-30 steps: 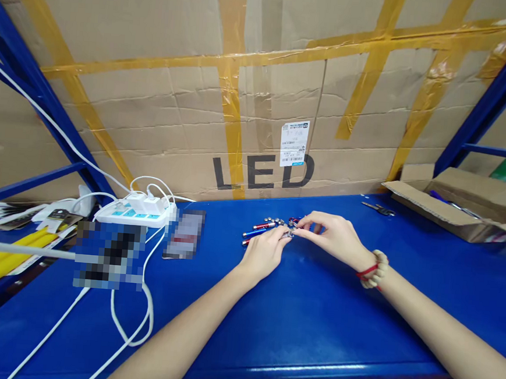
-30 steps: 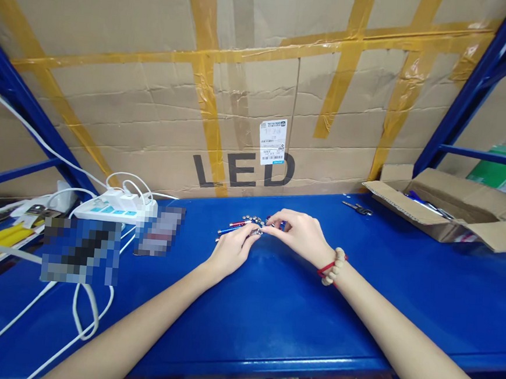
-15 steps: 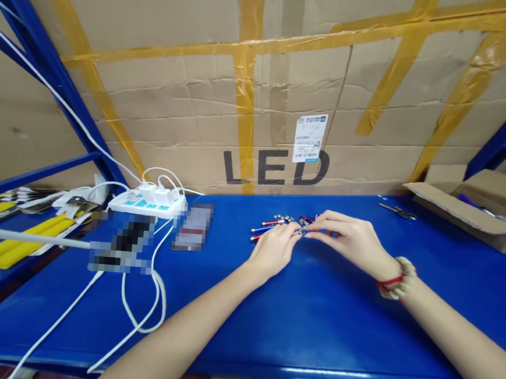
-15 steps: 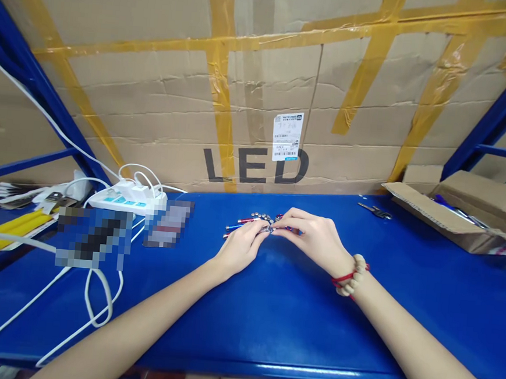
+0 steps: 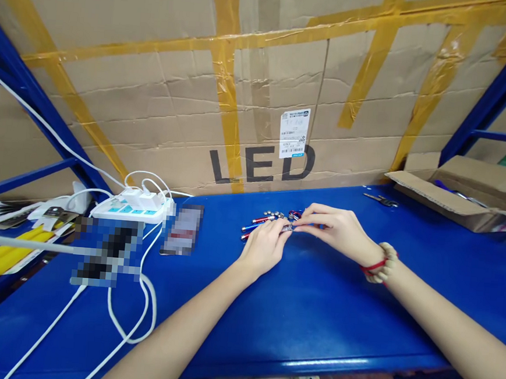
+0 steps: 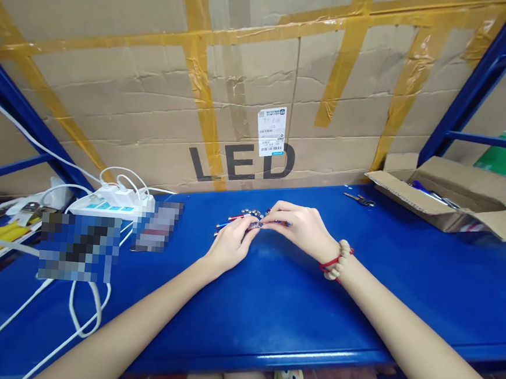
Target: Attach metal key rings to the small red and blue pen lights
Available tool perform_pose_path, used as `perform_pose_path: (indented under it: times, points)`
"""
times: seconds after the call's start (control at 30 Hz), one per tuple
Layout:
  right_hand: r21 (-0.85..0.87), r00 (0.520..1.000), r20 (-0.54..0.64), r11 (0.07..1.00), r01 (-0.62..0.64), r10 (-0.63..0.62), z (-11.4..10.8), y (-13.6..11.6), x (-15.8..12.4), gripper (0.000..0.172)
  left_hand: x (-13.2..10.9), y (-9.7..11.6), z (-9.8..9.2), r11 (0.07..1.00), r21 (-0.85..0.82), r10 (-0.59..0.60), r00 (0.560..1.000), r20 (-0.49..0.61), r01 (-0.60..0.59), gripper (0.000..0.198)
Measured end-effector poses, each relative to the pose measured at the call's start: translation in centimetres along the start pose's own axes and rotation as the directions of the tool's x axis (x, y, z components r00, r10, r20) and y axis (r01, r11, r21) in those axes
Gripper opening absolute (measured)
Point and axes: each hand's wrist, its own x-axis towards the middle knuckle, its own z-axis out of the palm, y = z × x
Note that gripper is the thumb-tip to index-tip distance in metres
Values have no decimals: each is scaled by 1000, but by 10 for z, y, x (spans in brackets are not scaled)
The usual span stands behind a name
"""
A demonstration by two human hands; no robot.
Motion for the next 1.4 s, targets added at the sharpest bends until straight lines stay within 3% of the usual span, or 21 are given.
perform_pose_path:
  times: [0.47,0.73,0.9,1.13,1.4]
  points:
    - [231,1000,-11,973,17,-15,4,6,1,22,-2,-6,0,989,-141,58,997,48,-51,16]
    - [321,998,-61,947,9,11,4,1,3,18,-3,-7,1,980,-120,154,986,-71,-161,21]
    - [312,999,-53,950,6,11,5,2,3,19,-2,-8,3,982,-99,155,984,-83,-163,21]
    - [335,999,4,941,-42,43,0,1,4,21,-2,-8,2,984,-82,151,987,-57,-156,23]
    - [489,992,25,865,-117,120,0,-8,6,26,-6,-1,-6,978,-171,126,992,18,-121,16]
